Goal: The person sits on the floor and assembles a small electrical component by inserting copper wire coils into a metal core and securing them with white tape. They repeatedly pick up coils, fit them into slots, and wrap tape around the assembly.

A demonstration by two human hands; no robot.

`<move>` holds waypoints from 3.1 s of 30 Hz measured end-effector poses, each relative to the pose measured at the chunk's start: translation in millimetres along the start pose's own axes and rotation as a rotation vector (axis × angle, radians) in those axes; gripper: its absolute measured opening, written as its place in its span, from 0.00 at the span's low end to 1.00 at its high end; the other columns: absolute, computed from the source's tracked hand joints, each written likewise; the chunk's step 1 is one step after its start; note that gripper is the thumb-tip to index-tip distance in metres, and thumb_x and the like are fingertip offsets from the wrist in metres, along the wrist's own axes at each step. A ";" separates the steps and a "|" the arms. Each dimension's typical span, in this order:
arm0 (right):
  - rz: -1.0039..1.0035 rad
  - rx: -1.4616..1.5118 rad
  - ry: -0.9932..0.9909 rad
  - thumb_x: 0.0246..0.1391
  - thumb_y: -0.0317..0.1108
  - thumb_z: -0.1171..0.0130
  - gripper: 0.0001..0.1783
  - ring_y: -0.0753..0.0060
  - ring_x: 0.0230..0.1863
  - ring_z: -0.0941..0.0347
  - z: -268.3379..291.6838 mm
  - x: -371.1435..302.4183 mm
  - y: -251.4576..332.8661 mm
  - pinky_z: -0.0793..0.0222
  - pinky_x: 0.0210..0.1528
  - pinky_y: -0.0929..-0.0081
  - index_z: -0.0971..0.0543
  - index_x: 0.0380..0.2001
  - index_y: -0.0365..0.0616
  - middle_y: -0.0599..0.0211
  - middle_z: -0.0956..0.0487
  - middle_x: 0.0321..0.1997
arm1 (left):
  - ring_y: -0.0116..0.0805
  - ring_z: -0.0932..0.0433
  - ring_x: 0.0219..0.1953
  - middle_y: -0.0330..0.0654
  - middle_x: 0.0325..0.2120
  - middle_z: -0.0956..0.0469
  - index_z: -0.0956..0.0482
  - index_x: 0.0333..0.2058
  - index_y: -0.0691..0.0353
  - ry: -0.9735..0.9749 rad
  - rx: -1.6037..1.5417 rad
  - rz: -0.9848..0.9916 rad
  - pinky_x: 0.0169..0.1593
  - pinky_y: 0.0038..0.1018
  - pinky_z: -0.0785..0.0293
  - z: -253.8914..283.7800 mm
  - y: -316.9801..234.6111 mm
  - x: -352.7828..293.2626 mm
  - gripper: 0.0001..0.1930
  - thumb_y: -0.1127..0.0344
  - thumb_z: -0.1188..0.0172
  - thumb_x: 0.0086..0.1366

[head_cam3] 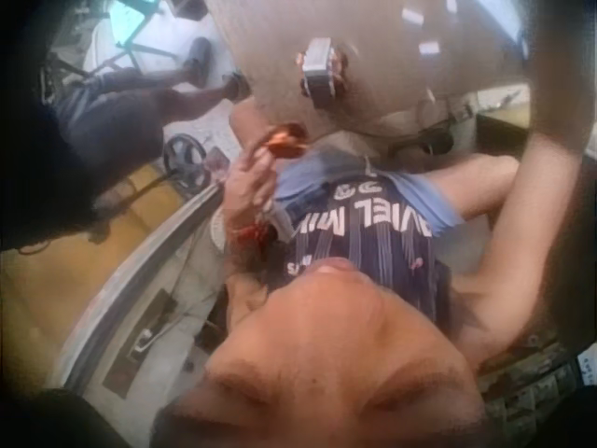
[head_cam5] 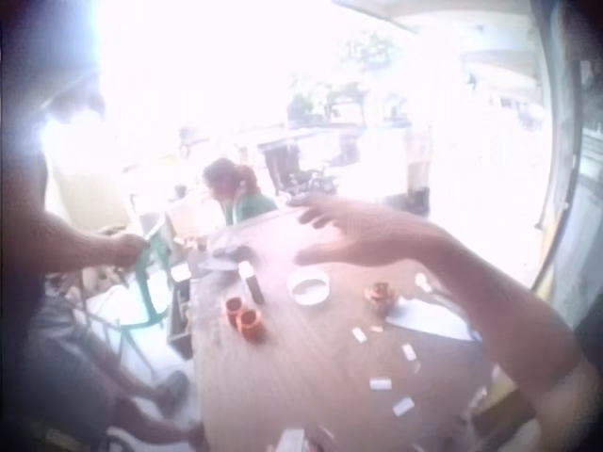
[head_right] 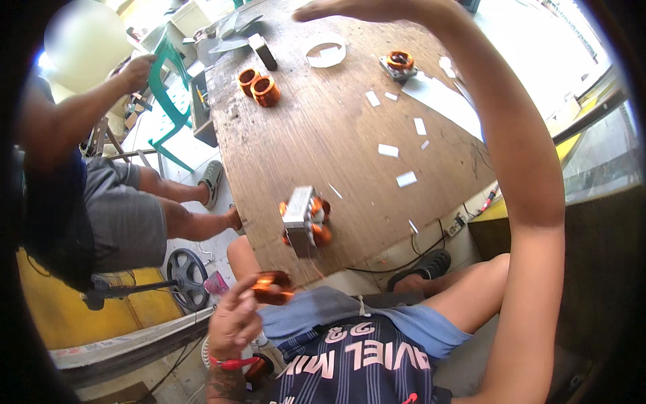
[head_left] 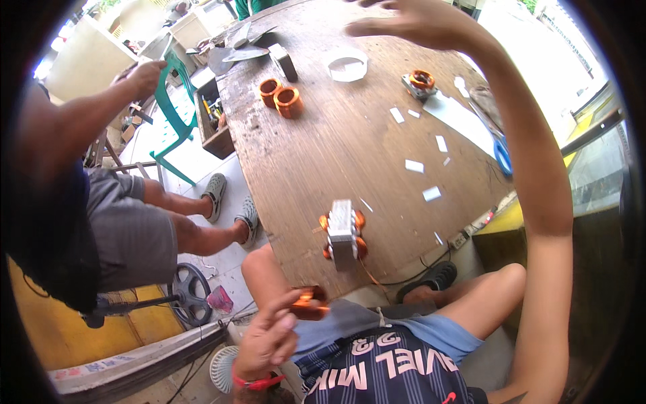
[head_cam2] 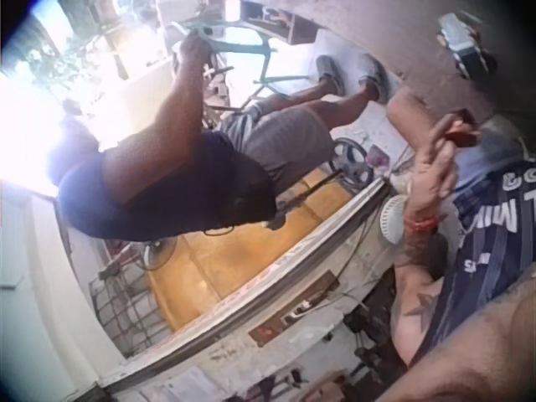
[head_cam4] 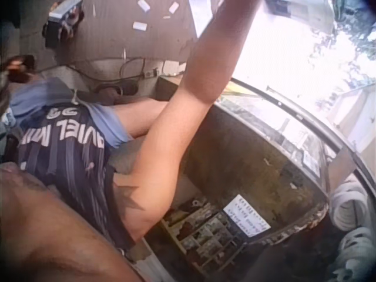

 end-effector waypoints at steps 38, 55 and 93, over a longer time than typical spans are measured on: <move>-0.831 0.412 -0.372 0.72 0.33 0.38 0.11 0.76 0.33 0.23 -69.5 -503.7 110.9 0.25 0.39 0.75 0.15 0.47 0.35 0.62 0.15 0.37 | 0.25 0.16 0.48 0.47 0.53 0.16 0.24 0.62 0.69 0.193 -0.145 -0.142 0.22 0.12 0.35 -178.9 128.4 98.6 0.21 0.67 0.33 0.75; -0.686 1.257 0.122 0.76 0.58 0.44 0.28 0.75 0.47 0.27 -151.9 -429.6 63.6 0.33 0.58 0.72 0.14 0.49 0.40 0.69 0.16 0.44 | 0.16 0.29 0.14 0.44 0.46 0.13 0.22 0.62 0.64 0.635 0.749 0.017 0.17 0.14 0.35 -185.3 114.7 42.1 0.16 0.70 0.55 0.84; -0.693 -0.346 -0.041 0.63 0.36 0.32 0.32 0.55 0.53 0.16 1.3 -304.8 -133.9 0.20 0.54 0.61 0.28 0.67 0.40 0.47 0.14 0.50 | 0.23 0.25 0.16 0.53 0.64 0.24 0.35 0.73 0.67 0.300 0.029 -0.035 0.18 0.18 0.28 -129.4 124.5 54.4 0.27 0.62 0.47 0.81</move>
Point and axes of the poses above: each hand's wrist, its own x-axis towards the middle knuckle, its own z-axis out of the back of the hand, y = z × x, the point moved 5 cm from there along x, towards the middle knuckle
